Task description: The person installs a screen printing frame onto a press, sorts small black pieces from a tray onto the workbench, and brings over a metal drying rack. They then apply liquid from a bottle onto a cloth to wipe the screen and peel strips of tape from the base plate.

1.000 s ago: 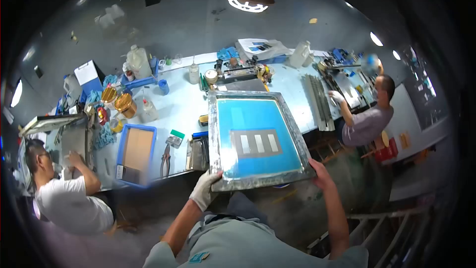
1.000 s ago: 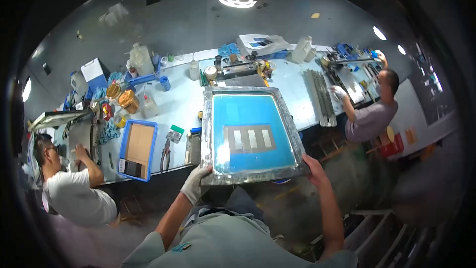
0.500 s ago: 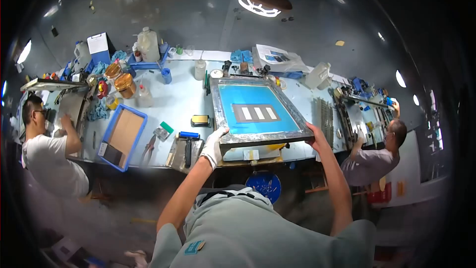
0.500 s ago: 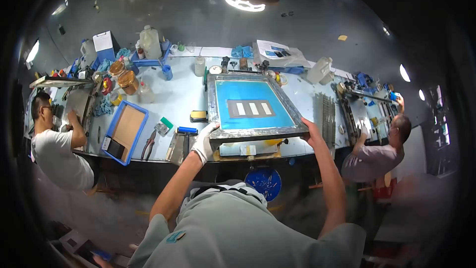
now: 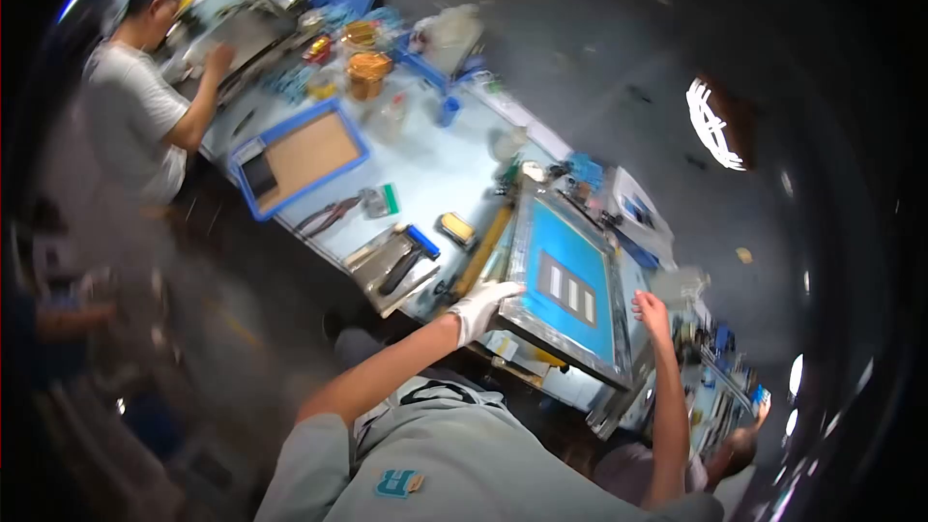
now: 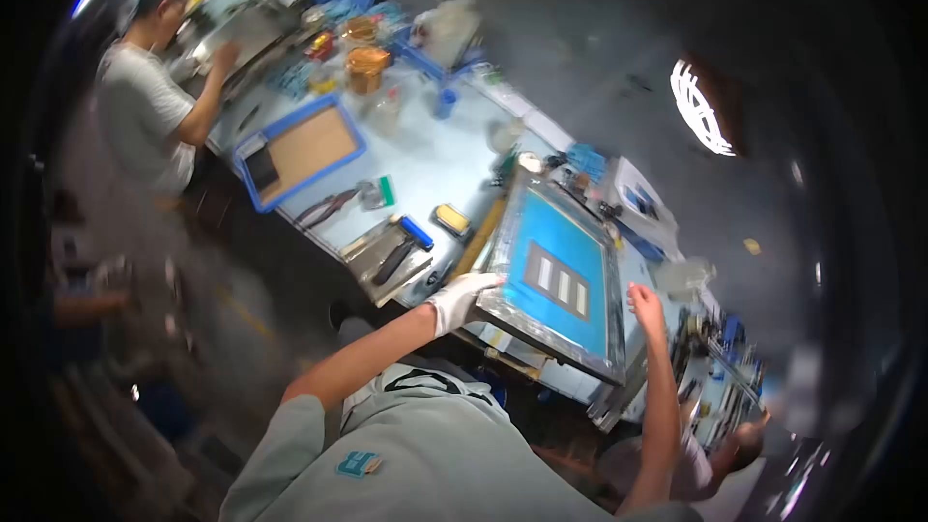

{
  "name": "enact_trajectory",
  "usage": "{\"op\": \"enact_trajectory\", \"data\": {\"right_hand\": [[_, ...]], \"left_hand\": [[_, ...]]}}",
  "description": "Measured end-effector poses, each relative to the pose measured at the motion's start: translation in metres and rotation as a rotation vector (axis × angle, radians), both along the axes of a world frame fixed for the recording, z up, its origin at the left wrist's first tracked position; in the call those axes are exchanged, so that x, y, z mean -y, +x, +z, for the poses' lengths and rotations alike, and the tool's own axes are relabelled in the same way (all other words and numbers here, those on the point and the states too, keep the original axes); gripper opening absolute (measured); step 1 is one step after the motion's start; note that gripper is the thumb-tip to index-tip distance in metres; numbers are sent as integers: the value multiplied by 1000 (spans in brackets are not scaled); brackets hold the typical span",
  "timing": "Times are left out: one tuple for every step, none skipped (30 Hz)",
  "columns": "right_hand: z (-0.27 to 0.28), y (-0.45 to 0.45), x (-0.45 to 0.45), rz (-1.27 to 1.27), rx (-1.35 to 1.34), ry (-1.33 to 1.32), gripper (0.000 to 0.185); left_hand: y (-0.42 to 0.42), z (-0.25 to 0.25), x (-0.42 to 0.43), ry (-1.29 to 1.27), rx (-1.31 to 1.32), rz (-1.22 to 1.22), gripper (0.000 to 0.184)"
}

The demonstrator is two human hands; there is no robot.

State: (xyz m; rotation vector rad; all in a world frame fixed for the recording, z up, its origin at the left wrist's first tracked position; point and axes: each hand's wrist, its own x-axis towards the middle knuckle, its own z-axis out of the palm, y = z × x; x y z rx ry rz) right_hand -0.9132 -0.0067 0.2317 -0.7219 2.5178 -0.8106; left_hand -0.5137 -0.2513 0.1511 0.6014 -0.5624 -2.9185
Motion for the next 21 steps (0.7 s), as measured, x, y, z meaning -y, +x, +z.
{"op": "enact_trajectory", "data": {"right_hand": [[-1, -3, 26, 24, 29, -16, 48], [6, 5, 57, 69, -8, 2, 49], [4, -3, 82, 144, 8, 41, 52], [5, 2, 106, 179, 8, 70, 54], [10, 7, 133, 214, 7, 96, 55], [4, -4, 153, 252, 33, 128, 56], [-3, -12, 172, 238, 64, 112, 52], [-22, -39, 189, 215, 111, 102, 50], [-36, -65, 206, 188, 157, 95, 49], [-33, -71, 221, 206, 89, 122, 47], [-41, -83, 233, 190, 143, 85, 51], [-48, -96, 248, 185, 79, 135, 55], [-58, -110, 257, 181, 16, 189, 59], [-69, -130, 264, 168, 80, 157, 63], [-84, -146, 271, 153, 142, 125, 67], [-88, -151, 283, 170, 29, 186, 71], [-96, -154, 291, 128, 41, 137, 74], [-104, -166, 296, 134, -27, 142, 76], [-114, -178, 304, 133, -98, 137, 78], [-118, -176, 311, 147, -99, 147, 80], [-123, -188, 313, 158, -104, 160, 81]], "left_hand": [[0, -5, -1, -36, -24, -7, 46], [5, 9, 0, -85, 41, 41, 51], [9, 24, -2, -134, 114, 79, 57], [11, 27, 1, -171, 120, 59, 68], [17, 31, 3, -209, 93, 67, 73], [18, 28, 3, -253, 153, 51, 75], [14, 27, 4, -302, 211, 31, 76], [-3, -1, -7, -212, 90, 128, 74], [-9, -9, -9, -178, 116, 96, 76], [-12, -12, -9, -200, 159, 50, 78], [-16, -17, -10, -223, 210, -5, 80], [-33, -42, -22, -218, 166, 23, 82], [-12, -7, -8, -235, 260, -22, 77], [-17, -12, -14, -236, 294, 15, 77], [-24, -20, -21, -238, 329, 51, 76], [-15, -14, -13, -169, 207, 28, 76], [-7, -5, -7, -106, 85, 6, 76], [10, 14, 9, -157, 102, -60, 75], [19, 27, 25, -175, 118, -86, 73], [29, 39, 42, -193, 133, -113, 71], [29, 42, 42, -167, 149, -96, 68]]}}
